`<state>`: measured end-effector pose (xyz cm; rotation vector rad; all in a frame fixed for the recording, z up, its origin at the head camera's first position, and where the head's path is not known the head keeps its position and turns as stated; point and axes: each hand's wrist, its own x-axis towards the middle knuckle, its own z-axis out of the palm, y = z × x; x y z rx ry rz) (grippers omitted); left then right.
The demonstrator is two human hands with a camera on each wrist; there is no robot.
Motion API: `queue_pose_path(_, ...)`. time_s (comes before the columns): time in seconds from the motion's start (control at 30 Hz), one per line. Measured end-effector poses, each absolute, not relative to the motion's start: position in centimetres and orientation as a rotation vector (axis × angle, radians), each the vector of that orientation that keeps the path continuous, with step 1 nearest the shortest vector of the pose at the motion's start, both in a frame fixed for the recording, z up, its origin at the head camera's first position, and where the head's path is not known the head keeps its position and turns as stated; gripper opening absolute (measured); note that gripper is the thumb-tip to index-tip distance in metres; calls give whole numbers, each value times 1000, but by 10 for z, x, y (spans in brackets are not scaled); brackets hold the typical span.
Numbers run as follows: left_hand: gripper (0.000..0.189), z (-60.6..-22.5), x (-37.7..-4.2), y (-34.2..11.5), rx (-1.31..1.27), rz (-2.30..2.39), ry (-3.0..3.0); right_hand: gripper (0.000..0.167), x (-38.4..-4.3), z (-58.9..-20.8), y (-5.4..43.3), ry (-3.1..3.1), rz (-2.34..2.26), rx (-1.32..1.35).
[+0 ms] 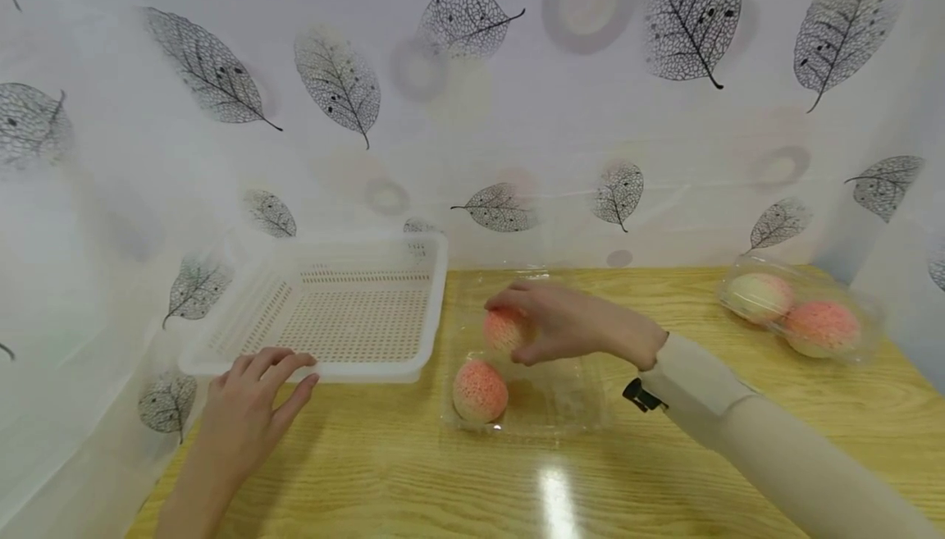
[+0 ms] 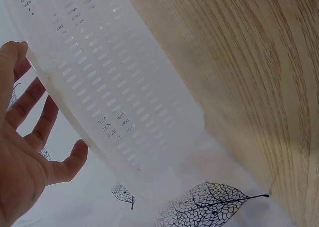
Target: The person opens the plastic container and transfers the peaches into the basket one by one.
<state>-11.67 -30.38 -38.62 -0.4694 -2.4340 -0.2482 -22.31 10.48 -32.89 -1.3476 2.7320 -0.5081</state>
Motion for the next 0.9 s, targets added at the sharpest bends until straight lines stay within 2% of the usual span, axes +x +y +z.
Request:
queue_pose_path(0.2, 25, -385, -117, -304, -474, -237, -2434, 68, -226, -326, 98, 2728, -525, -1350)
queue_pose_path(0.47, 20, -385, -117, -305, -475, -247, -2435, 67, -232, -325, 89, 2730, -582, -1403)
queue_pose_path(0.9, 26, -386, -117, -304, -475, -258, -2435, 68, -242, -322, 72, 2743, -729, -1504)
